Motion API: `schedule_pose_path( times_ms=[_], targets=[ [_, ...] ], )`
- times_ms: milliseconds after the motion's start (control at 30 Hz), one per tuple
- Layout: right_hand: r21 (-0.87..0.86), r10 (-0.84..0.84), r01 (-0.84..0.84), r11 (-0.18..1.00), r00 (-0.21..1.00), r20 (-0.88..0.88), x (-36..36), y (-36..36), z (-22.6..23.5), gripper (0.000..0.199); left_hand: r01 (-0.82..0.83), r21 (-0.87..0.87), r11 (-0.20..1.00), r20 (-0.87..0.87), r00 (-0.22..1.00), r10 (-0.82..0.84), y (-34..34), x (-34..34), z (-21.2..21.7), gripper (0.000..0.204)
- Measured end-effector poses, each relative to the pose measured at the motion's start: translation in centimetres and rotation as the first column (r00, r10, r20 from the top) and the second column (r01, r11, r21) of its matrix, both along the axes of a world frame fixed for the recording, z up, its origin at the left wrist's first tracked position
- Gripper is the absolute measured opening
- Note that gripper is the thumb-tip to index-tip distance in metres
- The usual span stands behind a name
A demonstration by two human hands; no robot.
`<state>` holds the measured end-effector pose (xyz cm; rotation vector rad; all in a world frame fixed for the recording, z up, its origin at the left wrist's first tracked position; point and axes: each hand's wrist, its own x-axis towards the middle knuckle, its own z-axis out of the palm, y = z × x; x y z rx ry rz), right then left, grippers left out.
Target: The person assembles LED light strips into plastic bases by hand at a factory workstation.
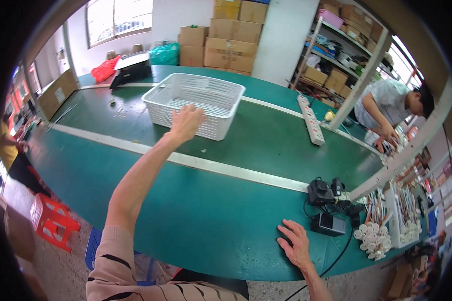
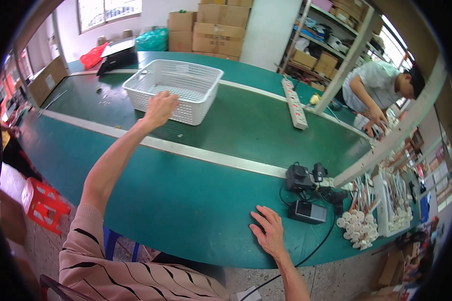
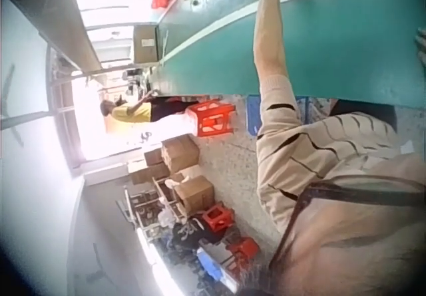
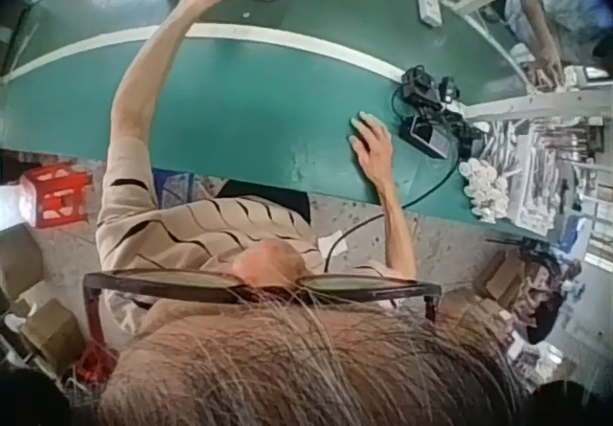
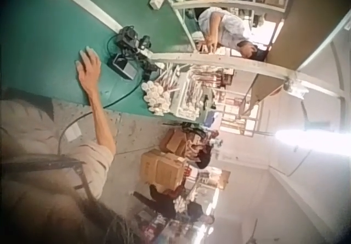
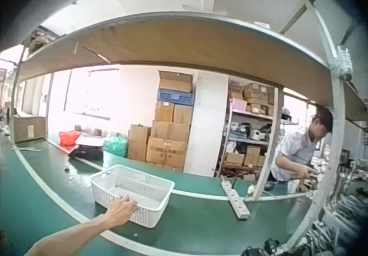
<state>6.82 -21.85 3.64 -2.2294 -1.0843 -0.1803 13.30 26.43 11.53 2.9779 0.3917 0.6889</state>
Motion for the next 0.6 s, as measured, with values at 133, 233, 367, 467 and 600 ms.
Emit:
schedule_pose_path(
  times_ms=[133,233,367,467,600],
  targets=[
    [0.007,-0.006,0.007,1.000,0.999,-0.034,0.2,0.0,0.1,0.037,0.018,-0.038,0.999,0.052,0.998,-0.016,1.6,0.1,-0.5,0.016],
    [0.012,-0.009,0.009,1.000,0.999,-0.030,0.5,-0.4,0.1,0.037,-0.018,-0.022,1.000,0.065,0.998,0.019,3.2,0.1,-0.8,0.017],
    [0.022,-0.006,0.007,1.000,0.999,-0.049,0.7,-0.7,0.0,0.036,-0.077,0.001,0.997,0.072,0.994,0.076,5.2,-1.0,-0.1,0.021],
    [0.018,-0.007,0.008,1.000,0.998,-0.054,0.9,-0.7,-0.1,0.037,-0.128,0.053,0.990,0.064,0.990,0.124,5.2,-1.5,0.4,0.023],
    [0.031,0.042,-0.040,0.999,0.997,-0.059,0.9,0.5,-0.2,0.036,-0.147,0.295,0.944,0.473,0.881,-0.010,2.7,-4.0,-1.8,0.031]
  ],
)
